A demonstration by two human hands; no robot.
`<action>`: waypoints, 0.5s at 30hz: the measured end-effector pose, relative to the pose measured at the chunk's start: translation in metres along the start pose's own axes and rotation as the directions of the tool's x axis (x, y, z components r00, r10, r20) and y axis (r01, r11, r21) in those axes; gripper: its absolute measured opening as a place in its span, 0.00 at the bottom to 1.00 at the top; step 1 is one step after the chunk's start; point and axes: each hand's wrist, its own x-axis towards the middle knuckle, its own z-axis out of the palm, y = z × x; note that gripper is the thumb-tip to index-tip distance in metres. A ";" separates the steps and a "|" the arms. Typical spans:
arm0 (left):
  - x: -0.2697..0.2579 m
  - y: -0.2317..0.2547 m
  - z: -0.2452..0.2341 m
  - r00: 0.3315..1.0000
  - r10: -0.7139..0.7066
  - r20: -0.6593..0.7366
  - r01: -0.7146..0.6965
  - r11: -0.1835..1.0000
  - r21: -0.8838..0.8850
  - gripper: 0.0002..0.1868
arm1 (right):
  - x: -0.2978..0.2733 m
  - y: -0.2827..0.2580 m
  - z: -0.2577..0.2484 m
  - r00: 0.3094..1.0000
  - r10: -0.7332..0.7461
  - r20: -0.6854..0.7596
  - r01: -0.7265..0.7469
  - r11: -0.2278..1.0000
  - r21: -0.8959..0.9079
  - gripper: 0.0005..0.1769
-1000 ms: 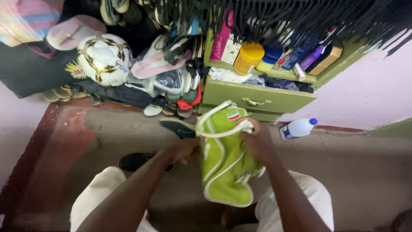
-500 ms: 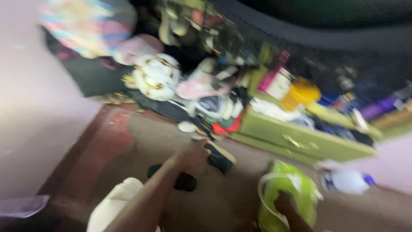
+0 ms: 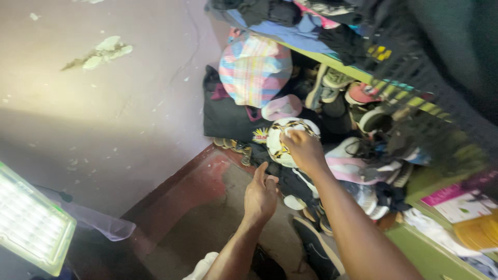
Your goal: The person sits on the floor and organizes a cluttered collection of footwear and bags. They move a green bag and a patterned cloth aside, then pick up and place down various shoes, sandals, and a backpack one by one.
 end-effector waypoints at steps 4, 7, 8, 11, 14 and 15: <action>0.015 -0.005 -0.013 0.987 0.127 -0.096 -0.107 0.976 0.191 0.29 | 0.102 -0.047 0.047 0.996 0.089 0.021 -0.091 0.925 0.370 0.40; 0.019 -0.005 -0.020 0.994 0.093 -0.064 -0.078 0.975 0.209 0.29 | 0.189 -0.050 0.073 0.952 -0.120 -0.280 0.137 0.990 0.043 0.51; 0.021 -0.004 -0.020 0.992 0.107 -0.064 -0.090 0.970 0.225 0.29 | 0.213 -0.045 0.081 0.804 -0.381 -0.457 0.382 0.919 -0.095 0.57; 0.029 0.002 -0.026 0.995 0.087 -0.047 -0.071 0.959 0.274 0.29 | 0.263 -0.048 0.107 0.829 -0.215 -0.516 0.221 0.974 -0.052 0.64; 0.035 0.006 -0.029 0.999 0.049 -0.020 -0.042 0.966 0.257 0.28 | 0.264 -0.048 0.097 0.955 -0.043 -0.292 0.024 0.997 -0.068 0.49; 0.034 0.008 -0.028 0.999 0.044 -0.010 -0.040 0.970 0.240 0.28 | 0.259 -0.045 0.092 0.962 0.017 -0.273 -0.039 0.996 -0.078 0.40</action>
